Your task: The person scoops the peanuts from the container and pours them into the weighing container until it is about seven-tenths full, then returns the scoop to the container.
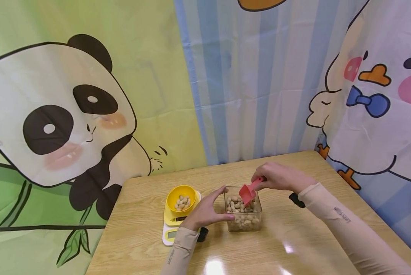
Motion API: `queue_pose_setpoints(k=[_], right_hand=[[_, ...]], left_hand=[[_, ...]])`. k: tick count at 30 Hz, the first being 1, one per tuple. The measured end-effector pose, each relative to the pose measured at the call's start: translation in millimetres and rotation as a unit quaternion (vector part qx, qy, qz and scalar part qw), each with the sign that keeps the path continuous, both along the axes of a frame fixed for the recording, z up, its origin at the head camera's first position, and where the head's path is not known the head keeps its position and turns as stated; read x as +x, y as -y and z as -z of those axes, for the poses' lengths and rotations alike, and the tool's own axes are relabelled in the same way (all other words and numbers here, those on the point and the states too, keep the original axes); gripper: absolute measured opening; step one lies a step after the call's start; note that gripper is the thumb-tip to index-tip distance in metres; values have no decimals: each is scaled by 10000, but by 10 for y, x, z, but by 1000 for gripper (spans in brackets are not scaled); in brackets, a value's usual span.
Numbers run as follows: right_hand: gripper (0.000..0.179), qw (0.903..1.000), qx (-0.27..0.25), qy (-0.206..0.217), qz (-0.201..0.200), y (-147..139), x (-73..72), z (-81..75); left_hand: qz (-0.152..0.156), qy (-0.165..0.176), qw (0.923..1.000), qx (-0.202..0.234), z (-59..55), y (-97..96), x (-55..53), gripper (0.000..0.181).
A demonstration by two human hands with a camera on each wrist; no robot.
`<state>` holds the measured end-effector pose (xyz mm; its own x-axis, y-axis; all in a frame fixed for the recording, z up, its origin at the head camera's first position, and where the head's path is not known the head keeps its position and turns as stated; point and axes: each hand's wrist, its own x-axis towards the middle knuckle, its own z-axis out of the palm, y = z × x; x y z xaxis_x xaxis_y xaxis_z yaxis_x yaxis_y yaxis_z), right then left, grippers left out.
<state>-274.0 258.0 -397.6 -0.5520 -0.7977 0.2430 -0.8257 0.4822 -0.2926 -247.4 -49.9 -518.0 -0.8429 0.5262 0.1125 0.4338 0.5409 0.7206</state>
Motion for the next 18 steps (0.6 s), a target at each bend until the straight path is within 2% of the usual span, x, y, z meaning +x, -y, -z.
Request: queue_pose_setpoints(k=[7, 12, 18], right_hand=[[11, 9991, 358, 200, -88, 137, -19, -52], [12, 9977, 17, 675, -3, 71, -99, 22], [13, 9940, -322, 1041, 13, -75, -190, 154]], left_hand=[[-29, -41, 10000, -7, 13, -8, -3, 111], [7, -86, 10000, 31, 14, -19, -16, 112], [-4, -134, 9999, -3, 4, -8, -25, 112]])
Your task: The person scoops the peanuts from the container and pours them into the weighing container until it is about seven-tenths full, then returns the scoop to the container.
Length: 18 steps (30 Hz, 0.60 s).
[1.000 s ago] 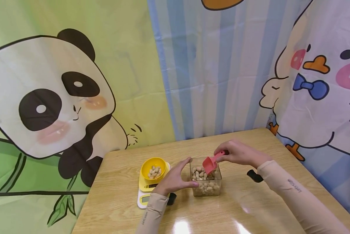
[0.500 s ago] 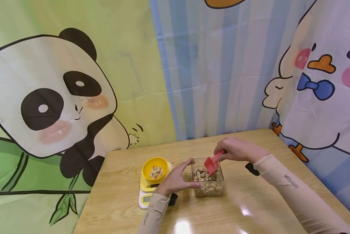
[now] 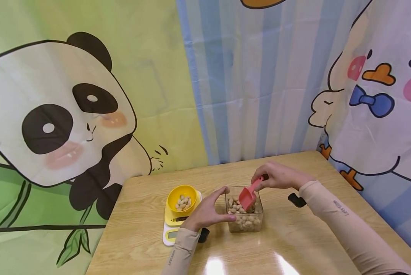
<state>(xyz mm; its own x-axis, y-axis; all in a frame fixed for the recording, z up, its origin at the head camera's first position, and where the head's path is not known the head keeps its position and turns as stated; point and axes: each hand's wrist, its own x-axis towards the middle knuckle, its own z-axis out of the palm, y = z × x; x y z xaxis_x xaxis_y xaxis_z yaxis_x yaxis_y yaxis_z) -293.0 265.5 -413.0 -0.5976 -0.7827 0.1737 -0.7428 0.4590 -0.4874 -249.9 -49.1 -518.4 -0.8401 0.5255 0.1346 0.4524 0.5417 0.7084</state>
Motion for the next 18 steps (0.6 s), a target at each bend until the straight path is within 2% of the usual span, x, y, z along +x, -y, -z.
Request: queue_pose_setpoints(k=[5, 9, 12, 18], right_hand=[[13, 9998, -195, 91, 60, -10, 17, 59], [12, 9993, -182, -331, 38, 40, 48, 72], [13, 9990, -98, -434, -38, 101, 49, 76], [13, 9998, -162, -37, -67, 110, 11, 124]], left_hand=[[-13, -60, 10000, 0, -12, 16, -2, 113], [-8, -71, 10000, -22, -10, 24, -3, 113], [-26, -64, 10000, -27, -6, 23, -4, 112], [-2, -28, 10000, -18, 6, 6, 8, 109]])
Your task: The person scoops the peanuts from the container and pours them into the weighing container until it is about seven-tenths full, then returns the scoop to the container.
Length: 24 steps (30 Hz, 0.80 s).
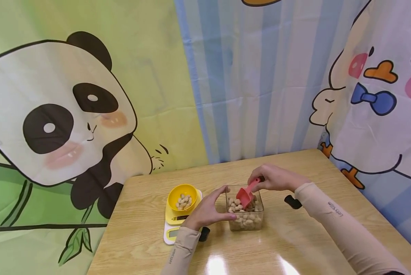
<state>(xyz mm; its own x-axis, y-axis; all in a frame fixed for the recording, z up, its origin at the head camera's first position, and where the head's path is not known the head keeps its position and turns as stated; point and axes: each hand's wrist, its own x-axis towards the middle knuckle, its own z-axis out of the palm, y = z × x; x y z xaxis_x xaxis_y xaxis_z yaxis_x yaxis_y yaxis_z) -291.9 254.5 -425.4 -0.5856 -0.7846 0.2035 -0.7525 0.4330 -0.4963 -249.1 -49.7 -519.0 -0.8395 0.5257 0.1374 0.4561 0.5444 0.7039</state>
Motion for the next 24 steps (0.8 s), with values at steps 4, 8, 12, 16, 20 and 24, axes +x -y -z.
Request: queue_pose_setpoints(k=[4, 8, 12, 16, 20, 24], right_hand=[[15, 9980, -42, 555, 295, -93, -33, 79], [18, 9932, -152, 980, 617, -179, -56, 142], [19, 9907, -244, 1103, 763, -224, -60, 169], [17, 9951, -101, 782, 597, -214, -21, 120], [14, 9998, 34, 117, 183, -148, 35, -1], [14, 9999, 95, -136, 50, -93, 57, -41]], left_hand=[[-14, 13, 10000, -12, 5, -12, 2, 109], [-42, 22, 10000, -23, 2, -6, -11, 110], [-64, 60, 10000, 20, 6, 0, -9, 110], [-42, 93, 9999, 75, 31, -9, 9, 110], [-8, 98, 9999, 100, 40, -21, 18, 109], [-20, 44, 10000, 87, 26, -28, 14, 108]])
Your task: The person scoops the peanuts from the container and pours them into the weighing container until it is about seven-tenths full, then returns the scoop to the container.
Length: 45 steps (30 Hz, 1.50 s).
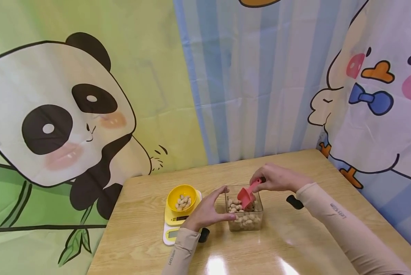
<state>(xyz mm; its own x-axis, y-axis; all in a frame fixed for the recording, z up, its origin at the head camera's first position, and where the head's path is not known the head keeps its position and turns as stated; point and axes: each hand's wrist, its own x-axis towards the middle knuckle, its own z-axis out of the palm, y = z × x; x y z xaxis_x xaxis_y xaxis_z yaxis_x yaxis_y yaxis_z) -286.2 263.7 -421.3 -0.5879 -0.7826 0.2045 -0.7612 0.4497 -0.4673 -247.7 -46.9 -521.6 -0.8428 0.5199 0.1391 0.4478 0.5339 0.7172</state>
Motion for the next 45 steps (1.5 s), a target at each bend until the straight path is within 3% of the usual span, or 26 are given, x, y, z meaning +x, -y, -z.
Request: queue_pose_setpoints(k=[9, 20, 31, 39, 45], right_hand=[[12, 9954, -135, 875, 366, -90, -37, 128], [16, 9838, -489, 1370, 1050, -180, -47, 290], [15, 9894, -464, 1167, 723, -190, -14, 197], [16, 9940, -472, 485, 858, -130, 128, 179], [14, 9928, -570, 552, 903, -122, 171, 182]], left_hand=[[79, -21, 9999, -66, 20, -24, 18, 110], [-70, -173, 9998, -29, 4, 9, -13, 109], [-121, -168, 9998, 51, 14, -23, 15, 109], [-122, -208, 9997, 58, 35, -6, -11, 109], [-140, -236, 9996, 40, 55, -11, -16, 110]])
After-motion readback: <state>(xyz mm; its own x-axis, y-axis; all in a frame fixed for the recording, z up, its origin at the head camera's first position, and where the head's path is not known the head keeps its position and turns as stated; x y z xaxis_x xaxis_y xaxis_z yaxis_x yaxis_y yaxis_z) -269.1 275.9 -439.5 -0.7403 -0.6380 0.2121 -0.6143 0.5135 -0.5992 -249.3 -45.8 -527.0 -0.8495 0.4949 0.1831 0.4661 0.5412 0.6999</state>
